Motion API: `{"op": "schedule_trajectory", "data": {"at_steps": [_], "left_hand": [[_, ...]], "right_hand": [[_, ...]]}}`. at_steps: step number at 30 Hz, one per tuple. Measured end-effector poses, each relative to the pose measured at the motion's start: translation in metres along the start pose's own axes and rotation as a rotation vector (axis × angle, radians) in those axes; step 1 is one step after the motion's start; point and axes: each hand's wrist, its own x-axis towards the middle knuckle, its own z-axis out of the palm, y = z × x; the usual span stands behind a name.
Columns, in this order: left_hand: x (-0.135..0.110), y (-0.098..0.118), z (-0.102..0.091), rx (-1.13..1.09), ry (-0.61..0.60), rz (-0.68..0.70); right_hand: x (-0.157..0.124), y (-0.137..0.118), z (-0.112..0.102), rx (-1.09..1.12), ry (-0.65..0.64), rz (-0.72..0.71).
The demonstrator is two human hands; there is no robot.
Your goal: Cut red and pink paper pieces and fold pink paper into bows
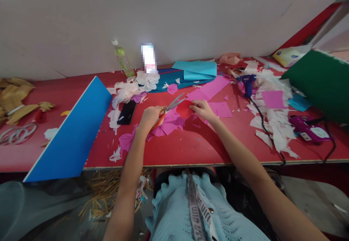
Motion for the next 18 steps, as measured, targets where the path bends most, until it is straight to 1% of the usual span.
{"op": "schedule_trajectory", "data": {"at_steps": [8,18], "left_hand": [[0.0006,-0.0011,-0.0004,0.018,-0.022,-0.003],[0.0005,-0.0015,-0.0013,0.064,-0.031,0.007]], "right_hand": [[0.0005,0.0002,-0.0052,-0.102,-0.013,-0.032],[0.0004,0.0017,-0.0054,-0.123,-0.017,-0.037]]}}
